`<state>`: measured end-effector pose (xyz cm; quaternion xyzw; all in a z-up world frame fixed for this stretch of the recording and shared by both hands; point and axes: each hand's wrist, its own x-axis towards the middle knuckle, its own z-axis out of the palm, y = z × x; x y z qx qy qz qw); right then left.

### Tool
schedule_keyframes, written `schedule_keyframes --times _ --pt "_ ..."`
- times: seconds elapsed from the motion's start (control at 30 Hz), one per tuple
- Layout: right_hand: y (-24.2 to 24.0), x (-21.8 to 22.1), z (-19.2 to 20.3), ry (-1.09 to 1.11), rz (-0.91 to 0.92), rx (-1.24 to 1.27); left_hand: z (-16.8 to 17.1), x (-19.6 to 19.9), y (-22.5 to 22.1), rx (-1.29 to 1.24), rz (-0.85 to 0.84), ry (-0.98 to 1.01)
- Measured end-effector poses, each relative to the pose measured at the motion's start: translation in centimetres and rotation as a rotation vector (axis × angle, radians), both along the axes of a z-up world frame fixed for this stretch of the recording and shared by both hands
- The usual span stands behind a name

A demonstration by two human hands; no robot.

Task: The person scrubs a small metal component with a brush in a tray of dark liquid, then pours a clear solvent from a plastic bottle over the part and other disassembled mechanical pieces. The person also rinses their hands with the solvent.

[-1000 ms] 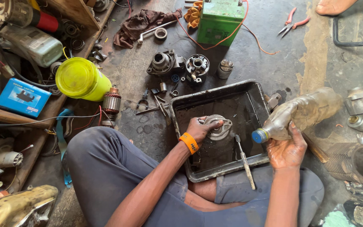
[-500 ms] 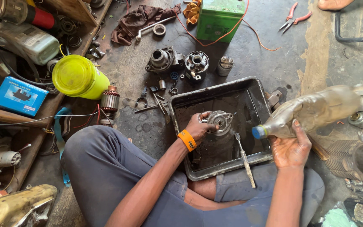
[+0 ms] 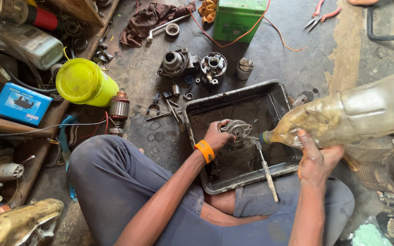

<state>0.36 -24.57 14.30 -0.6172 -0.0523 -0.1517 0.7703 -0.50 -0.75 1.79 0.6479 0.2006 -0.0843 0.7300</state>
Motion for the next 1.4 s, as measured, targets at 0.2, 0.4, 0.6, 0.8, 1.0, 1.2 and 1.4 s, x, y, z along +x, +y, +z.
schedule_keyframes --times 0.2,0.4,0.6,0.8,1.0,1.2,1.4 --pt "-0.6 0.1 -0.4 0.006 -0.019 0.061 -0.3 0.2 0.2 -0.1 0.001 0.0" --pt "-1.1 0.8 -1.6 0.051 0.028 0.211 -1.2 0.3 0.4 -0.124 -0.01 -0.072" --pt "-1.9 1.7 -1.8 0.355 0.08 0.52 -0.6 0.5 0.8 -0.472 0.168 0.185" --pt "-1.9 1.3 -1.7 0.174 0.012 0.35 2.3 0.1 1.4 -0.684 0.141 0.25" --pt "-0.6 0.3 -1.1 -0.014 0.016 0.261 4.5 -0.5 1.2 -0.528 0.061 0.207" --pt "0.9 -0.6 0.3 0.014 0.033 0.206 4.8 -0.5 1.2 -0.493 0.062 0.177" --pt "1.8 -1.3 1.1 -0.012 0.001 0.238 2.5 -0.1 0.8 -0.382 0.111 0.31"
